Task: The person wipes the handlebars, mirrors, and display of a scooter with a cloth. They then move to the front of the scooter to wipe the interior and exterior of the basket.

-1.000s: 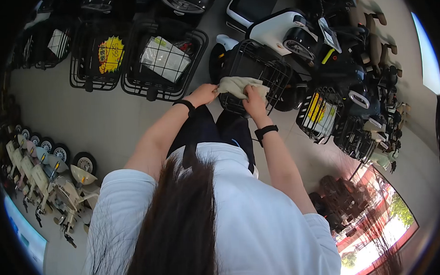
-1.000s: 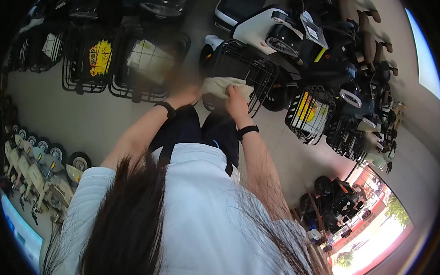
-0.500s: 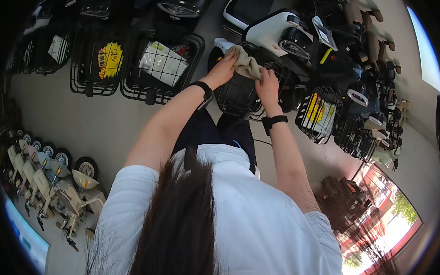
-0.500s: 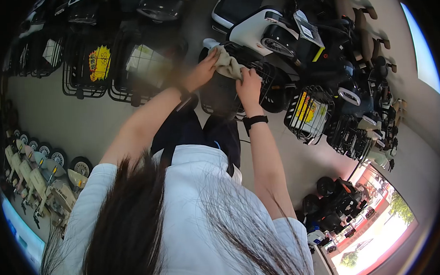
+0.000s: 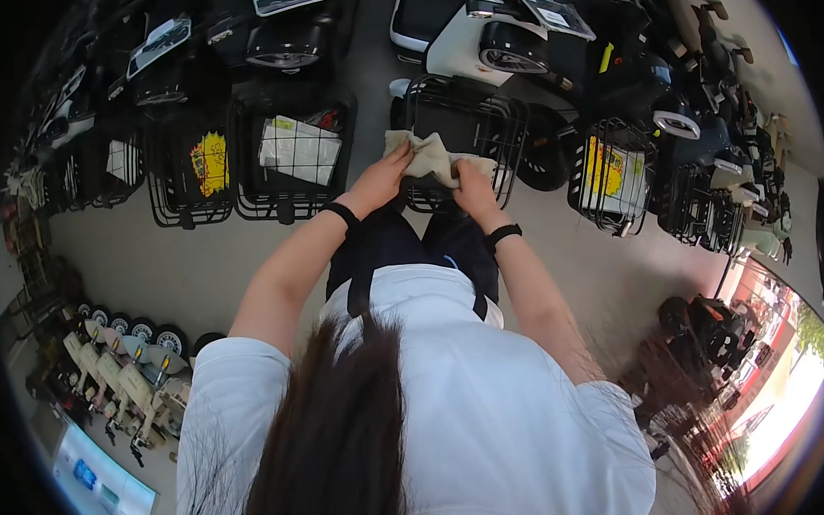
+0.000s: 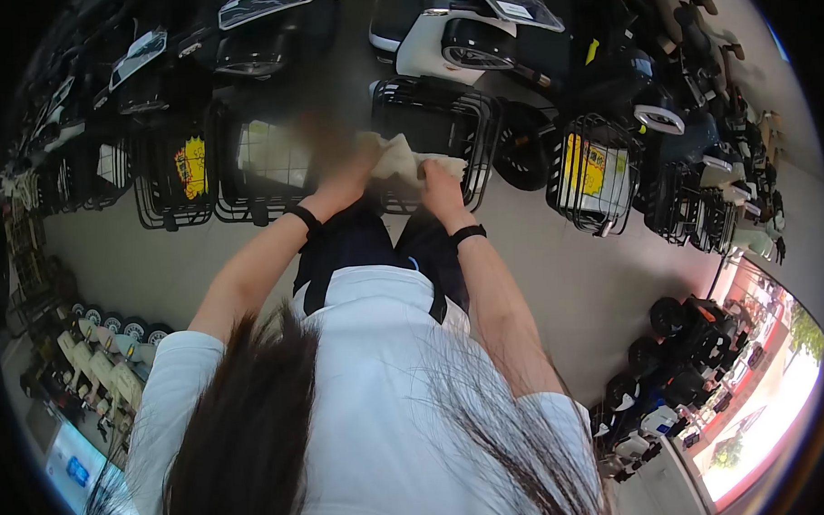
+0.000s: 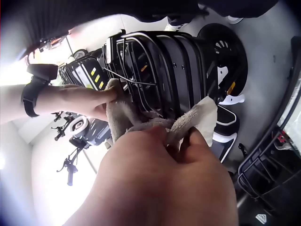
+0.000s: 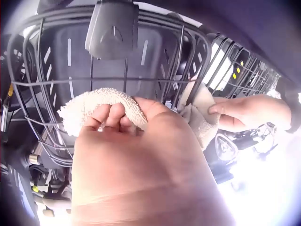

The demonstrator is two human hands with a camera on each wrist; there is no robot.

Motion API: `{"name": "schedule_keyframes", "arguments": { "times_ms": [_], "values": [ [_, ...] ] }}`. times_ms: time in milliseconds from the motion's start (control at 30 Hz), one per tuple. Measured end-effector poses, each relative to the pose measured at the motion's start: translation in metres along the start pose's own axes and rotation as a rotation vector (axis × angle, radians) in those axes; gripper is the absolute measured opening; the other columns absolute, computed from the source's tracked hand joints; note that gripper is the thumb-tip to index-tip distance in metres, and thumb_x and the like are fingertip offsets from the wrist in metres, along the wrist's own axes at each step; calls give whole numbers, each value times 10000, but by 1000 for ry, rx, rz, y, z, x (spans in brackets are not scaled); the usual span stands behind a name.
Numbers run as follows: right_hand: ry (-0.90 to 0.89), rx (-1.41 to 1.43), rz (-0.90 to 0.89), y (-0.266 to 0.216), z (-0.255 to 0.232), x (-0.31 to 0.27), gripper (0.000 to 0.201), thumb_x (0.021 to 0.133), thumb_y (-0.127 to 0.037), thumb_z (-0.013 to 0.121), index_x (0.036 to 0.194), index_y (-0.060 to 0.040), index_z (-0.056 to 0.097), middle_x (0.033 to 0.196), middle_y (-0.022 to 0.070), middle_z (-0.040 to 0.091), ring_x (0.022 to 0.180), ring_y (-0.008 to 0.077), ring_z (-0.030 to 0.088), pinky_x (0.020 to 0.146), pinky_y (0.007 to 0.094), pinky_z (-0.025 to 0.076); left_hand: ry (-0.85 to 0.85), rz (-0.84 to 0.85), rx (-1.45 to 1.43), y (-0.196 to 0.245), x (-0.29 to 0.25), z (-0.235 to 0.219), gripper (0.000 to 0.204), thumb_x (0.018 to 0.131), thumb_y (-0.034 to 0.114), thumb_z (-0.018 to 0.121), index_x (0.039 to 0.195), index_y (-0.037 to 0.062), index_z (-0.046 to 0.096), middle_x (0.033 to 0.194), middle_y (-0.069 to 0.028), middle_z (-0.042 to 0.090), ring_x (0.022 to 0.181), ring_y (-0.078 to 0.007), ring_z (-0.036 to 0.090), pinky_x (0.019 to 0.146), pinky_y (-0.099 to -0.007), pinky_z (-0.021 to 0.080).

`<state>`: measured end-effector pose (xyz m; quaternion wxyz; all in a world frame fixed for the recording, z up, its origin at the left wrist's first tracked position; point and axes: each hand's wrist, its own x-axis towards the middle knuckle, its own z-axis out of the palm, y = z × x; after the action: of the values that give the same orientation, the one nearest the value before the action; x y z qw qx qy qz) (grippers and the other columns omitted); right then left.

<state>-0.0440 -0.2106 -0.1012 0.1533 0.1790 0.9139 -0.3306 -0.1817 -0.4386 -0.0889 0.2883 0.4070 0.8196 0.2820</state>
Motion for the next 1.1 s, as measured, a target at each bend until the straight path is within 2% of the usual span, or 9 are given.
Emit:
{"name": "schedule_keyframes", "arguments": {
  "times_ms": [67,167,367,433,667,867,933,1067,1100],
  "values": [
    [50,-133,-159,7,9,-15,400,781,-24,656,1160,-83,538,1141,150,656,1137,400,624,919,523,485,-50,14,29,-1,-1,-2,606,935,-23,524,1533,43,449,1689,-144,289,1330,-404,543,1082,-458,499],
    [26,-76,-121,1,-1,-19,353,799,-16,609,1142,-89,573,1154,144,669,1163,371,621,920,502,461,-29,72,15,-5,-1,4,615,927,-23,529,1534,36,442,1690,-142,288,1312,-409,555,1066,-465,506],
    [-86,-29,-143,13,-13,-12,313,867,-68,571,1174,-96,630,1202,135,696,1193,359,635,967,474,463,-22,-55,109,17,-6,15,616,929,-10,533,1535,24,433,1681,-164,299,1255,-423,587,1037,-470,518],
    [-111,12,-197,21,-11,-8,351,794,-39,589,1143,-70,577,1162,152,680,1147,383,631,895,526,491,53,-133,117,32,-11,27,622,923,-14,530,1536,14,429,1674,-186,305,1251,-431,588,1026,-463,530],
    [-152,-102,-233,37,-15,-39,373,818,-47,600,1189,-81,577,1147,139,699,1139,359,658,913,529,496,-94,-410,313,87,-23,51,694,887,-15,562,1558,-20,385,1663,-231,313,1313,-400,577,1023,-453,552],
    [-94,-21,-256,73,-14,-62,310,863,-63,585,1172,-89,580,1104,143,719,1089,360,684,901,524,506,70,-483,309,108,-31,95,692,889,-29,549,1560,-33,379,1666,-266,278,1362,-418,538,997,-457,567],
    [-335,-121,-167,82,-22,-67,345,920,-120,578,1262,-99,608,1210,160,709,1146,347,682,951,521,516,64,-491,333,129,-34,111,674,895,-31,545,1552,-37,392,1664,-269,279,1367,-416,533,999,-455,565],
    [-201,-72,-246,133,-19,-90,303,916,-146,573,1216,-103,590,1133,182,728,1048,390,706,903,513,541,226,-399,275,138,-39,159,619,922,-12,533,1531,-42,428,1654,-303,268,1383,-428,510,1019,-436,554],
    [-213,-17,-175,132,-35,-98,295,913,-138,568,1205,-94,577,1126,187,726,1055,403,698,904,521,535,224,-397,272,136,-39,166,619,922,-12,533,1531,-42,428,1654,-303,268,1383,-428,510,1019,-436,554]
  ]
}}
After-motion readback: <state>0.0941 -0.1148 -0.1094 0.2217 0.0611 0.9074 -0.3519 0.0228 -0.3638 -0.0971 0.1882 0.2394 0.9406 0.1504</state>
